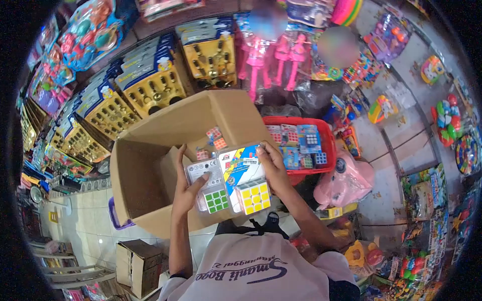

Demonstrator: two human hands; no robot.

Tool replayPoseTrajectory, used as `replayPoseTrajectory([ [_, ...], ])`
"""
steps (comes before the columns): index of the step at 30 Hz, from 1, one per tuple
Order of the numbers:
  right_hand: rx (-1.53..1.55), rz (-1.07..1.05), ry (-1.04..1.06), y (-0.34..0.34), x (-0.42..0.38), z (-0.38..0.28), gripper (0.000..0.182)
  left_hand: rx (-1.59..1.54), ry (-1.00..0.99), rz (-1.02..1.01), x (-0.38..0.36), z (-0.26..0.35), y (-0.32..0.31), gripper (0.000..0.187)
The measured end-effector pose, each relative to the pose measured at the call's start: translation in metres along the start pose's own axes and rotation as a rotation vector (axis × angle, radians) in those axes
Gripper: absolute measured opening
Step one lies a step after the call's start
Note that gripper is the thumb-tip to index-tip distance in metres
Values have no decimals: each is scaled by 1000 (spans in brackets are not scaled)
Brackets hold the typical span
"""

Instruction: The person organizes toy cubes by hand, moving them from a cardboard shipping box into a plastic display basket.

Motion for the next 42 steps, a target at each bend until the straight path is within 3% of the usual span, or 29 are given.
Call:
replayPoseTrajectory([
  [2,-65,37,46,27,-11,-13,19,244,-150,36,1,-11,-28,74],
  [4,-56,18,34,61,-18,-19,22,274,-199,84,-3,-7,-64,66],
  [6,-55,-6,24,88,-26,-26,22,276,-136,54,-9,-3,-94,64],
  [8,-103,-22,-13,110,-36,-39,23,143,-56,22,-16,-11,-124,50],
  [11,-131,10,-8,159,-41,-34,23,443,-67,-137,-19,-26,-154,35],
  [12,-117,38,-1,168,-44,-40,23,437,-190,-39,-19,-18,-173,17],
  [14,-79,86,13,180,-46,-48,23,482,-186,-164,-17,-24,-189,12],
  [19,9,117,-8,212,-52,-54,26,497,-196,-258,-9,-46,-221,19],
  [29,-168,202,13,281,-52,-37,22,519,-40,-361,13,-106,-272,31],
  [33,-274,211,14,307,-46,-26,23,538,-17,-357,19,-119,-287,25],
  [36,-232,99,-49,310,-48,-27,31,490,-26,-342,21,-132,-289,21],
  [42,-572,-93,118,313,-47,-37,44,444,72,-313,32,-152,-281,18],
])
Point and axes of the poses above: each hand's wrist, its own x-axis towards the middle knuckle, its own y-axis out of the back of the hand, z = x × y, the point moved 2 cm from there along x, towards the middle knuckle, and after that the axes turned 12 degrees about x, right-handed, at the moved point
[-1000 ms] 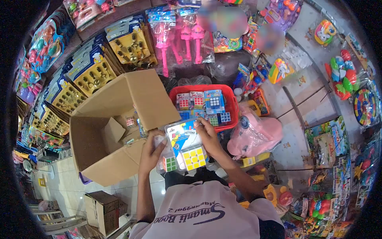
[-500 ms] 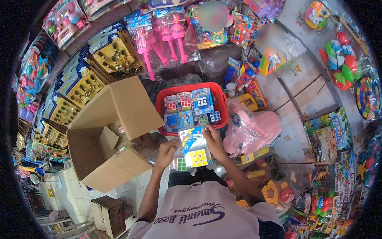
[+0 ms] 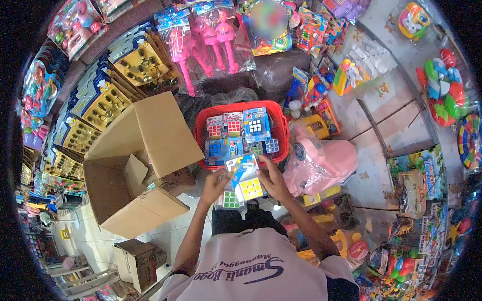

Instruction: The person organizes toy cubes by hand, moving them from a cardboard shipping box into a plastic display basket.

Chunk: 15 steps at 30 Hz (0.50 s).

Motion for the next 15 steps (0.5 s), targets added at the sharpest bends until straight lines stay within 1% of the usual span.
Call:
replayPoseTrajectory([
  [1,-56,-35,31,0,2,-14,44,-26,-13,35,3,-5,1,20],
  [2,-55,-112,2,1,1,-32,50,-53,-26,70,5,-11,2,22],
  [3,-129,-186,40,0,3,-35,53,-80,-40,103,8,-10,5,25],
  [5,-282,-331,120,-4,7,-38,58,-135,-8,97,11,-8,10,24],
  [6,-223,-328,66,-7,8,-35,67,-132,13,85,11,-12,12,23],
  [9,-440,-341,133,-11,12,-27,67,-89,62,80,10,-23,16,19],
  [11,-473,-360,175,-14,15,-17,68,-86,125,60,8,-23,18,16],
  [12,-492,-371,194,-15,16,-15,69,-117,125,68,8,-28,17,14],
  [14,-502,-376,114,-15,17,-12,70,-180,126,86,9,-42,14,15],
  [15,-509,-378,77,-14,19,-14,71,-178,162,72,11,-49,15,18],
])
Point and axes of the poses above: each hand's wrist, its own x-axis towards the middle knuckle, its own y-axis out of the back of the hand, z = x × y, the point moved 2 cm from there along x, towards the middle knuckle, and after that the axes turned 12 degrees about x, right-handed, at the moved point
